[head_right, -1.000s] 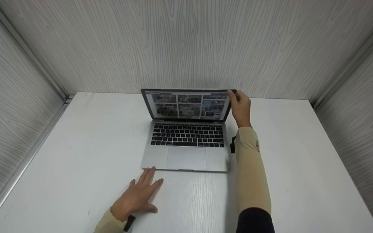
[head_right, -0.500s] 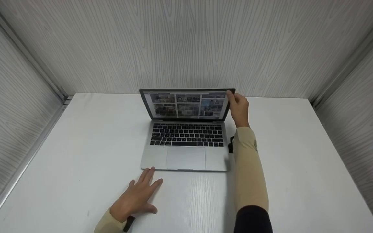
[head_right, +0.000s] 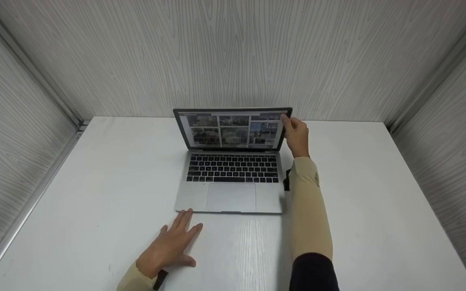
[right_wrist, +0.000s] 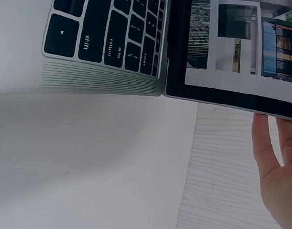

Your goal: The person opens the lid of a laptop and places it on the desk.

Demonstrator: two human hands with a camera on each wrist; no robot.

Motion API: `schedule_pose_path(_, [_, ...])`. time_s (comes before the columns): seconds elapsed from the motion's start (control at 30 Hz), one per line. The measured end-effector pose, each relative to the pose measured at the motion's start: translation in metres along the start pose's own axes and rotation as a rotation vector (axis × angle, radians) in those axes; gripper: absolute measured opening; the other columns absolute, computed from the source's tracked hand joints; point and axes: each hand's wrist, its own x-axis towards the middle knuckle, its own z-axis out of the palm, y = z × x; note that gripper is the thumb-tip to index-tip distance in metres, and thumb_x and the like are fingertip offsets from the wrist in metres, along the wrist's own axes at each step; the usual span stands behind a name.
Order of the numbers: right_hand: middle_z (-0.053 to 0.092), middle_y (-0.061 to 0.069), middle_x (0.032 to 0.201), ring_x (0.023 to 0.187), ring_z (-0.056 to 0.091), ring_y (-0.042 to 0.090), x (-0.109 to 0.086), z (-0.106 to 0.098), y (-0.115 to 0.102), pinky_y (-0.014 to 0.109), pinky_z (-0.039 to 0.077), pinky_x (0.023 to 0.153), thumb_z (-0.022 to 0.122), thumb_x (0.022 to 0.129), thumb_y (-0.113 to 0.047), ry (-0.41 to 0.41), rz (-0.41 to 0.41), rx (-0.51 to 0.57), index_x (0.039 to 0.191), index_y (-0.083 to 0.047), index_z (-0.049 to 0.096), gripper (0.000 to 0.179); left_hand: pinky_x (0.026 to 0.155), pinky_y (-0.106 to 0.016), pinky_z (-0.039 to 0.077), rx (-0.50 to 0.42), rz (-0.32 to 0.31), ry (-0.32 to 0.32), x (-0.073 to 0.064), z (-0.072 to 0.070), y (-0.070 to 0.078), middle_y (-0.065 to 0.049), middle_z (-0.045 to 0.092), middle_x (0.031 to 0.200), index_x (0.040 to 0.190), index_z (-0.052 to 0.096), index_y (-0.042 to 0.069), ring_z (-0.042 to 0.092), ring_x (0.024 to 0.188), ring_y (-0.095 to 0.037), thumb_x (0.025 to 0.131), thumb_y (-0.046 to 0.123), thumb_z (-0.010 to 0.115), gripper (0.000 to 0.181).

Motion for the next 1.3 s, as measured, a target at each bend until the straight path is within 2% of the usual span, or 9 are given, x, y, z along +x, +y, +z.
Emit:
schedule_pose_path(0.13, [0.065, 0.016, 0.094, 0.086, 0.067, 0.018, 0.003, 0.004, 0.000, 0.047, 0.054, 0.093, 0.047, 0.109, -0.025, -0.008, 0.017, -0.012, 0.105, 0.017, 0.061, 0.045, 0.094, -0.072, 0.043, 0.005, 0.002, 0.015, 0.000, 0.000, -0.001, -0.027, 0.029, 0.158, 0.143, 0.056, 0.009, 0.026, 0.147, -0.044, 0.063, 0.046, 0.096, 0.097])
schedule_pose_path(0.23, [0.064, 0.015, 0.093, 0.087, 0.066, 0.021, 0.006, 0.006, -0.001, 0.045, 0.055, 0.091, 0.046, 0.109, -0.026, -0.013, 0.029, -0.017, 0.105, 0.015, 0.061, 0.044, 0.094, -0.071, 0.044, 0.010, 0.000, 0.025, 0.001, -0.001, -0.002, -0.027, 0.029, 0.158, 0.143, 0.056, 0.009, 0.027, 0.147, -0.043, 0.063, 0.045, 0.096, 0.097])
schedule_pose_path(0.33, [0.062, 0.016, 0.093, 0.091, 0.065, 0.026, 0.010, 0.008, -0.002, 0.048, 0.054, 0.094, 0.046, 0.109, -0.028, -0.019, 0.064, -0.016, 0.103, 0.014, 0.060, 0.044, 0.094, -0.071, 0.044, 0.018, -0.001, 0.029, 0.001, -0.001, -0.004, -0.026, 0.029, 0.159, 0.143, 0.056, 0.009, 0.027, 0.147, -0.043, 0.064, 0.046, 0.096, 0.096])
schedule_pose_path(0.53, [0.060, 0.009, 0.091, 0.091, 0.063, 0.022, 0.030, 0.011, 0.030, 0.051, 0.052, 0.095, 0.047, 0.107, -0.042, -0.019, 0.116, -0.040, 0.098, 0.005, 0.059, 0.049, 0.095, -0.071, 0.044, 0.012, -0.013, 0.016, 0.002, -0.001, -0.005, -0.026, 0.028, 0.159, 0.144, 0.056, 0.010, 0.027, 0.147, -0.043, 0.063, 0.047, 0.096, 0.098])
schedule_pose_path(0.67, [0.058, 0.011, 0.095, 0.091, 0.062, 0.021, 0.037, 0.010, 0.043, 0.051, 0.053, 0.094, 0.045, 0.106, -0.048, -0.019, 0.144, -0.070, 0.099, 0.003, 0.058, 0.053, 0.095, -0.071, 0.043, 0.004, -0.019, 0.004, 0.003, -0.001, -0.005, -0.026, 0.027, 0.160, 0.144, 0.055, 0.010, 0.026, 0.147, -0.043, 0.063, 0.047, 0.096, 0.098])
schedule_pose_path(0.87, [0.058, 0.019, 0.111, 0.101, 0.062, 0.024, 0.032, 0.011, 0.058, 0.052, 0.052, 0.095, 0.043, 0.105, -0.055, -0.057, 0.216, -0.133, 0.114, 0.007, 0.059, 0.065, 0.094, -0.071, 0.044, 0.003, -0.020, 0.001, 0.003, 0.001, -0.004, -0.025, 0.027, 0.160, 0.144, 0.056, 0.012, 0.026, 0.147, -0.043, 0.063, 0.048, 0.095, 0.097])
schedule_pose_path(1.03, [0.056, 0.028, 0.128, 0.117, 0.059, 0.034, 0.027, 0.011, 0.074, 0.049, 0.053, 0.096, 0.041, 0.105, -0.054, -0.070, 0.311, -0.189, 0.137, 0.010, 0.053, 0.072, 0.095, -0.070, 0.044, 0.019, -0.009, 0.002, 0.003, 0.004, -0.004, -0.024, 0.028, 0.159, 0.145, 0.056, 0.013, 0.026, 0.147, -0.042, 0.063, 0.050, 0.095, 0.098])
schedule_pose_path(1.13, [0.059, 0.025, 0.122, 0.114, 0.060, 0.034, 0.028, 0.013, 0.079, 0.043, 0.057, 0.089, 0.043, 0.106, -0.051, -0.040, 0.337, -0.230, 0.137, 0.010, 0.054, 0.070, 0.094, -0.070, 0.045, 0.030, -0.004, 0.012, 0.003, 0.005, -0.004, -0.024, 0.029, 0.159, 0.144, 0.057, 0.013, 0.028, 0.147, -0.042, 0.062, 0.050, 0.095, 0.098])
schedule_pose_path(1.3, [0.061, 0.014, 0.088, 0.086, 0.062, 0.024, 0.032, 0.021, 0.079, 0.030, 0.058, 0.062, 0.047, 0.104, -0.048, 0.026, 0.314, -0.295, 0.110, 0.011, 0.064, 0.062, 0.093, -0.070, 0.045, 0.036, -0.009, 0.021, 0.003, 0.006, -0.002, -0.024, 0.030, 0.158, 0.143, 0.058, 0.014, 0.029, 0.146, -0.042, 0.061, 0.051, 0.096, 0.098])
